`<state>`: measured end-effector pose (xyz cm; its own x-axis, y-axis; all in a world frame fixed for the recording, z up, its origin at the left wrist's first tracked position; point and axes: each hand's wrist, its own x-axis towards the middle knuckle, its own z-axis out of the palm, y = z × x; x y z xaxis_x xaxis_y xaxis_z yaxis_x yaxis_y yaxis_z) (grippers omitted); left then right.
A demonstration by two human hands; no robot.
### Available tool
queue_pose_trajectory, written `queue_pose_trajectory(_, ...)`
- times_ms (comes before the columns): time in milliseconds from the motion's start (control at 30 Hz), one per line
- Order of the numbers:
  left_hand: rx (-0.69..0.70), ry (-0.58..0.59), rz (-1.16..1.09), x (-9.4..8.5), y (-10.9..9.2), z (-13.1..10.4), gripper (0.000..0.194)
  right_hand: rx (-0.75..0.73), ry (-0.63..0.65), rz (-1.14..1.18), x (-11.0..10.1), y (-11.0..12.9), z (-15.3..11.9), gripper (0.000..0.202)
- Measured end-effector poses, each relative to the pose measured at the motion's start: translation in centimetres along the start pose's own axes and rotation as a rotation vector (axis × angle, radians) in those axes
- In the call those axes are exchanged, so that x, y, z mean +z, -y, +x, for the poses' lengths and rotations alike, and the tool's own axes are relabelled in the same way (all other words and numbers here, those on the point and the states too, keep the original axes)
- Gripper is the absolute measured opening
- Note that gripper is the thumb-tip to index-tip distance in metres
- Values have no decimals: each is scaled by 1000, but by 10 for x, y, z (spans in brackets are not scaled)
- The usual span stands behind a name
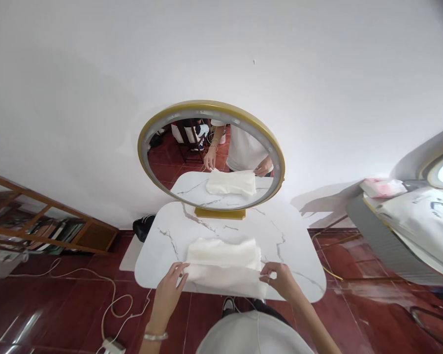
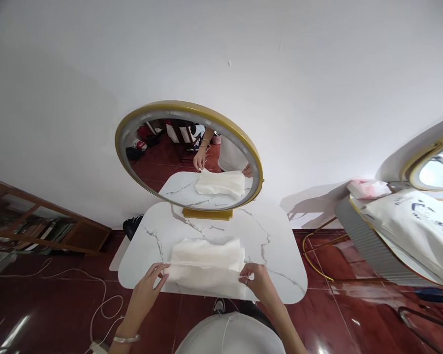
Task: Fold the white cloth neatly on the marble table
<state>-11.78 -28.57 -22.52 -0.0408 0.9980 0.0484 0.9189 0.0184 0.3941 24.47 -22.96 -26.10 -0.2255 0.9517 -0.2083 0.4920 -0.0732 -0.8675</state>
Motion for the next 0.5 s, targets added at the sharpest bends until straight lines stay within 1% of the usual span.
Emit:
queue_pose_trajectory(133,46,9,-67,2,-2,0,31,-7,-69,-8,-20,16,-9,9)
queue_pose_trajectory(300,130,49,-166,-1,-19,7,34,5,-158,-82,-56,35,-23,12)
queue_pose_trajectory(400,178,77,-203,-3,-32,12,38,-6,-142,-105,-76,46,-34,20)
queue_pose_trajectory(500,216,98,-216,-4,-43,18,39,-37,-124,-105,-90,53,-44,24)
